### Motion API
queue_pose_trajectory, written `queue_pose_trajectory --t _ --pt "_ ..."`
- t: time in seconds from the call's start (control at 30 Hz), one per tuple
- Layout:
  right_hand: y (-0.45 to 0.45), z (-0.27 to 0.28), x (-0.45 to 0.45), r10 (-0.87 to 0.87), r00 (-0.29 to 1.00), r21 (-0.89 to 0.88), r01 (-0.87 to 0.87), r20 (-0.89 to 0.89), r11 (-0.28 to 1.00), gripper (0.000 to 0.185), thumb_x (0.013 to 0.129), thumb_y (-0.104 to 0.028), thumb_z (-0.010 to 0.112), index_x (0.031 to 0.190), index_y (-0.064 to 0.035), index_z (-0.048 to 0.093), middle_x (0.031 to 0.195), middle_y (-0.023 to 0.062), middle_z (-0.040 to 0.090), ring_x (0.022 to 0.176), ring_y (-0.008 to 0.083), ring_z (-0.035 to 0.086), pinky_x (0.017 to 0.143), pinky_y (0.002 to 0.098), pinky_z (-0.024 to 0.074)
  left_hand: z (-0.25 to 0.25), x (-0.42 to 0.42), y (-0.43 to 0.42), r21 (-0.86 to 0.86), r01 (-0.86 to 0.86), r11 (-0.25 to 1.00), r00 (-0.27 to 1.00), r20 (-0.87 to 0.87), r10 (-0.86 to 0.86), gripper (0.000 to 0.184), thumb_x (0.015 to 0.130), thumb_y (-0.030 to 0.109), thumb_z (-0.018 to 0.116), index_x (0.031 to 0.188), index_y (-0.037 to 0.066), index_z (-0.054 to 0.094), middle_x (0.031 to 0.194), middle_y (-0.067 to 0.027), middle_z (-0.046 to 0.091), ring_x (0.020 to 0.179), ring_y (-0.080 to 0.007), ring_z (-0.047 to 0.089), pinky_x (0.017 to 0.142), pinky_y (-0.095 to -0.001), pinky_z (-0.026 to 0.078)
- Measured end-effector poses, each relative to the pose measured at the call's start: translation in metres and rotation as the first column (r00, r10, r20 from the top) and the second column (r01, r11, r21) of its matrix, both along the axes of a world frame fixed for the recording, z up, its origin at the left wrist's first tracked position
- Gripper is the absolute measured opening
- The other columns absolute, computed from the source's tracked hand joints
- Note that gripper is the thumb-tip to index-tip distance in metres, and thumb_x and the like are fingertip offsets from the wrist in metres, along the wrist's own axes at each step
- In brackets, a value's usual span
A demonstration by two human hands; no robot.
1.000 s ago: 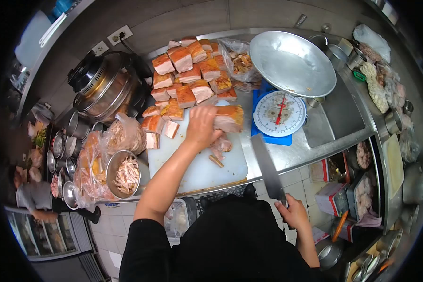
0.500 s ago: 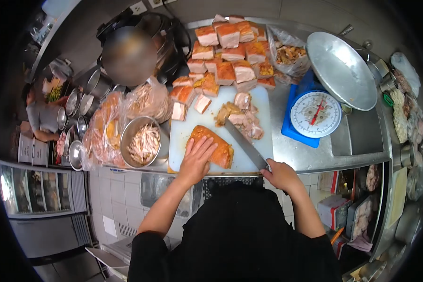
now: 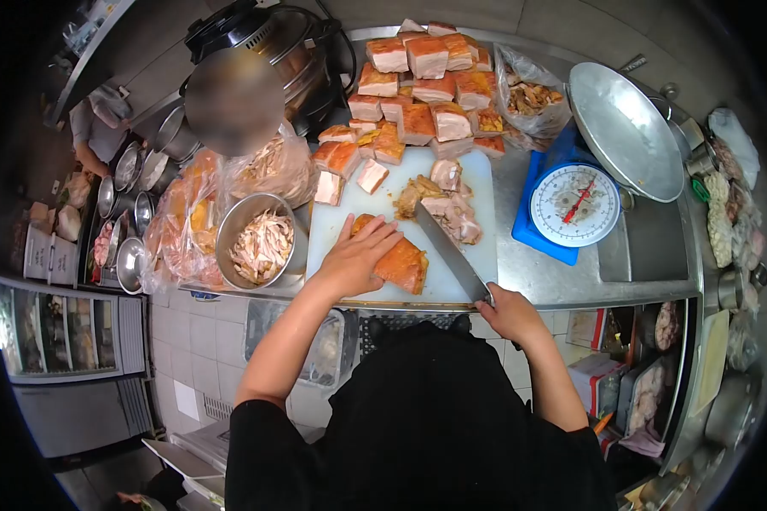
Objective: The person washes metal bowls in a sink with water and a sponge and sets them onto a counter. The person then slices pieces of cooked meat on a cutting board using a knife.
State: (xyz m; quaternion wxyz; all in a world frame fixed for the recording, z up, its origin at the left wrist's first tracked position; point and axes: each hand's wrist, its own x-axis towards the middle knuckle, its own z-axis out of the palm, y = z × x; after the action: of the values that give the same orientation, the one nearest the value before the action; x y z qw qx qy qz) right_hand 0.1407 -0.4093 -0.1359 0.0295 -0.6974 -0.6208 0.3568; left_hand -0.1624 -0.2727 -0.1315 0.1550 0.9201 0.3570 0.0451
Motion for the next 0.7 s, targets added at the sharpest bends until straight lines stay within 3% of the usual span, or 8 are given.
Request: queue_pose_trajectory --t 0.17,0.23,0.33,0.47,0.53,0.57,0.63,0.7 --pt "-0.004 -0.009 0.003 0.003 1.000 0.043 -0.002 -0.018 0.999 0.030 0.096 -0.032 0.059 0.108 -0.0042 0.057 0.088 0.0256 0.069 0.088 0.0464 0.066 0.080 0.0544 0.0516 0.006 0.023 0.010 0.038 0.054 0.998 0.989 -0.140 -0.048 0.080 0.071 0.039 0.080 0.140 0.009 0.051 0.147 -0.0132 0.049 0.142 -0.0262 0.040 0.116 -0.0548 0.025" --pt "-0.004 -0.013 0.003 -0.007 1.000 0.060 0.008 -0.025 0.998 0.030 0.096 -0.032 0.059 0.107 -0.0044 0.057 0.089 0.0256 0.069 0.088 0.0464 0.066 0.081 0.0543 0.0515 0.030 0.042 -0.001 -0.013 -0.274 0.962 0.859 -0.453 0.239 0.083 0.077 0.061 0.072 0.132 0.002 0.055 0.127 -0.0205 0.062 0.124 -0.0301 0.056 0.104 -0.0509 0.039" --pt "-0.006 -0.012 0.002 -0.019 1.000 0.058 0.020 -0.021 0.998 0.030 0.096 -0.031 0.058 0.107 -0.0041 0.057 0.090 0.0255 0.069 0.089 0.0455 0.066 0.081 0.0538 0.0516 0.025 0.028 0.014 -0.194 -0.500 0.844 0.809 -0.453 0.375 0.089 0.084 0.075 0.057 0.128 -0.002 0.056 0.106 -0.0236 0.069 0.105 -0.0339 0.066 0.091 -0.0464 0.049" --pt "-0.008 -0.009 0.002 -0.020 0.999 0.074 0.022 -0.029 0.997 0.028 0.096 -0.030 0.058 0.106 -0.0038 0.057 0.090 0.0239 0.069 0.088 0.0443 0.066 0.080 0.0536 0.0518 -0.006 -0.014 0.013 -0.163 -0.547 0.821 0.801 -0.387 0.457 0.086 0.089 0.073 0.052 0.133 -0.001 0.054 0.102 -0.0248 0.070 0.092 -0.0318 0.070 0.080 -0.0428 0.053" --pt "-0.010 -0.010 0.004 -0.016 0.999 0.087 0.020 -0.044 0.996 0.027 0.096 -0.029 0.057 0.106 -0.0040 0.057 0.090 0.0233 0.070 0.088 0.0439 0.067 0.080 0.0538 0.0519 -0.001 -0.020 -0.002 -0.454 -0.645 0.615 0.752 -0.235 0.615 0.078 0.094 0.063 0.055 0.137 -0.002 0.049 0.093 -0.0184 0.070 0.080 -0.0240 0.070 0.069 -0.0384 0.053" --pt "-0.011 -0.007 0.003 -0.005 1.000 0.088 0.008 -0.031 0.996 0.027 0.096 -0.029 0.057 0.106 -0.0042 0.057 0.090 0.0227 0.070 0.088 0.0435 0.067 0.080 0.0537 0.0519 -0.011 -0.026 -0.011 -0.452 -0.640 0.622 0.759 -0.244 0.604 0.078 0.094 0.063 0.055 0.137 -0.002 0.049 0.093 -0.0184 0.070 0.080 -0.0240 0.070 0.069 -0.0384 0.053" --pt "-0.012 -0.008 0.002 -0.005 1.000 0.085 0.007 -0.026 0.996 0.026 0.096 -0.028 0.057 0.107 -0.0045 0.057 0.091 0.0221 0.070 0.088 0.0431 0.067 0.080 0.0537 0.0520 -0.037 -0.037 -0.030 -0.524 -0.601 0.604 0.697 0.028 0.717 0.073 0.095 0.054 0.060 0.141 -0.001 0.045 0.086 -0.0157 0.068 0.067 -0.0254 0.066 0.066 -0.0361 0.052" --pt "-0.013 -0.012 0.003 0.006 1.000 0.092 -0.003 -0.026 0.996 0.026 0.096 -0.027 0.056 0.109 -0.0044 0.056 0.092 0.0214 0.070 0.088 0.0421 0.067 0.080 0.0535 0.0521 -0.042 -0.036 -0.051 -0.601 -0.561 0.569 0.661 0.089 0.745 0.075 0.091 0.043 0.071 0.143 -0.002 0.042 0.096 -0.0164 0.066 0.076 -0.0228 0.065 0.069 -0.0348 0.052"
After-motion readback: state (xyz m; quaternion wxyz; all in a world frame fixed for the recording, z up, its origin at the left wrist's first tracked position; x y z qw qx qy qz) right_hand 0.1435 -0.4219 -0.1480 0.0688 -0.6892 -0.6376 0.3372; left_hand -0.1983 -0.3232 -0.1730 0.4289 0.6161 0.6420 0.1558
